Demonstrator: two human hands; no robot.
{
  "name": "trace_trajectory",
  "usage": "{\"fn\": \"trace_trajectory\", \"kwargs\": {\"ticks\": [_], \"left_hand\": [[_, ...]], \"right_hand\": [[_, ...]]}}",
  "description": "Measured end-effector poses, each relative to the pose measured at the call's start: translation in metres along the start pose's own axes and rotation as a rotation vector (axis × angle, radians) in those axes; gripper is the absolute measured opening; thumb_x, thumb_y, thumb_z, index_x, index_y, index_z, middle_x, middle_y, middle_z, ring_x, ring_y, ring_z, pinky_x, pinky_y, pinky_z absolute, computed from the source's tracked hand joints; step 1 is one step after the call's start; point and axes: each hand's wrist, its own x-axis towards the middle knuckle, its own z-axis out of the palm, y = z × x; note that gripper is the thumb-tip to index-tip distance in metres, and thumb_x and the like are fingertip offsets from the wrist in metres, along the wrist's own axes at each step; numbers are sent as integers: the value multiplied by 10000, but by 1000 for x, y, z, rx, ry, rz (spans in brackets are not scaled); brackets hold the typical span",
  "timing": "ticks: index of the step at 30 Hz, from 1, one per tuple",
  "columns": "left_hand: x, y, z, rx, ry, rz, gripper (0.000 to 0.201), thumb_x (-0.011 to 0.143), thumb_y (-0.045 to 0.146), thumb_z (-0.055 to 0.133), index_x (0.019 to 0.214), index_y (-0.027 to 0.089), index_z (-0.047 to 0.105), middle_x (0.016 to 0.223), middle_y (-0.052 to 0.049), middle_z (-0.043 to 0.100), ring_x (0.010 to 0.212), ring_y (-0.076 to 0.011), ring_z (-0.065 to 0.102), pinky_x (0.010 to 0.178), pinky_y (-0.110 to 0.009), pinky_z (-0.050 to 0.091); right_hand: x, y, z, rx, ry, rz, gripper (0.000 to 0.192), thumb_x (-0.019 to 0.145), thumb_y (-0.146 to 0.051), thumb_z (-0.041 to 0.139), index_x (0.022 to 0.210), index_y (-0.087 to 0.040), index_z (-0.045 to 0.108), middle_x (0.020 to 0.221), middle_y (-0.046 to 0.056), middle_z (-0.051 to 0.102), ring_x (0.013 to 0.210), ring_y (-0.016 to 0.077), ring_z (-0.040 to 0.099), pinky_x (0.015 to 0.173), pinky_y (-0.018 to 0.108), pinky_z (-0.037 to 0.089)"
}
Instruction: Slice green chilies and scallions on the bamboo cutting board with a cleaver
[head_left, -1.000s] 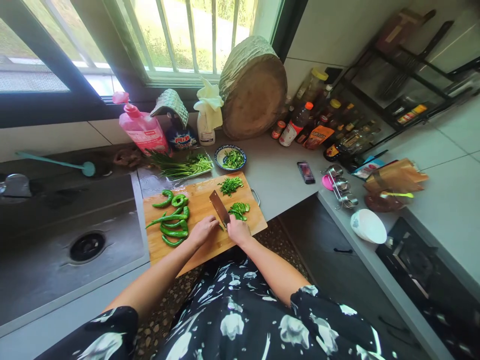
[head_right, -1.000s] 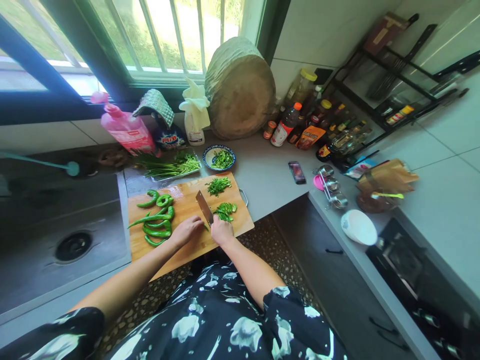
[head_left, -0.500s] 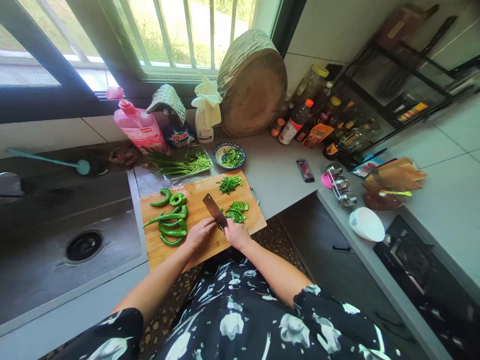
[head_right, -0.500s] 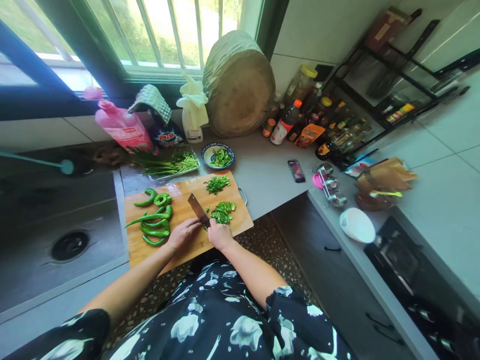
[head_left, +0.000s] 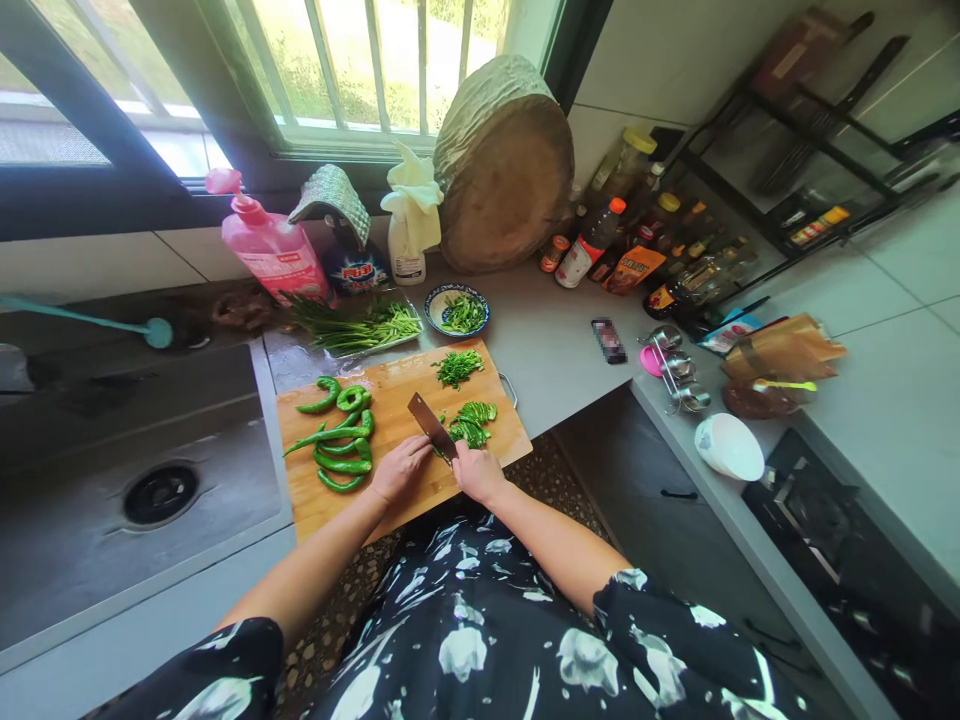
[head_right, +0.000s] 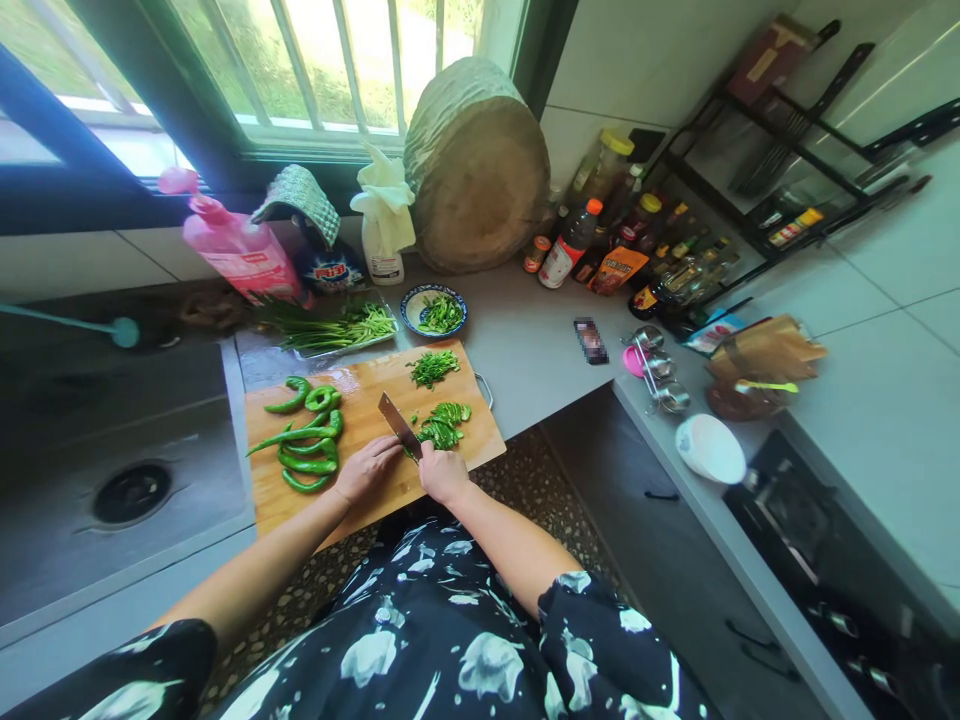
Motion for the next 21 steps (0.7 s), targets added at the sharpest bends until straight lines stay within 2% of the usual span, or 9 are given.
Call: {"fn": "trace_trajectory", "kwargs": {"ticks": [4,11,14,18,21], "left_hand": [[-1,-3,4,38,-1,21,365,900,193,276,1002,138,622,1078,-105,627,1032,-180,558,924,-363,472],[1,0,2,74,3,1,366,898,197,283,1002,125,626,1068,-101,637,1019,-188,569,905,-351,485],[2,2,1,78,-17,-8,362,889,185,289,990,131,632,1064,-92,640,1014,-186,571,913,-348,481],[4,5,-3,43,-46,-53,360,887,192,290,976,151,636,1054,-80,642,1016,-182,567,902,-341,486],[5,9,-8,9,-56,-102,345,888,219,305,983,160,631,1054,-75,637,1015,-183,563,914,-345,474]], "right_hand": [[4,-1,1,10,2,-5,219,914,-285,351,1064,-147,431,834,99,672,793,220,655,678,295,487],[-5,13,-1,-8,-64,-50,238,900,-278,373,1088,-141,419,830,107,668,776,241,654,649,310,487],[4,8,-2,15,-95,-46,244,902,-276,375,1095,-132,411,861,127,663,807,240,650,670,308,484],[21,-2,-1,51,-60,1,248,915,-278,356,1107,-128,402,879,135,659,824,234,645,686,307,478],[23,2,1,71,-40,23,240,916,-296,372,1097,-143,407,863,123,659,810,227,644,677,300,470]]}}
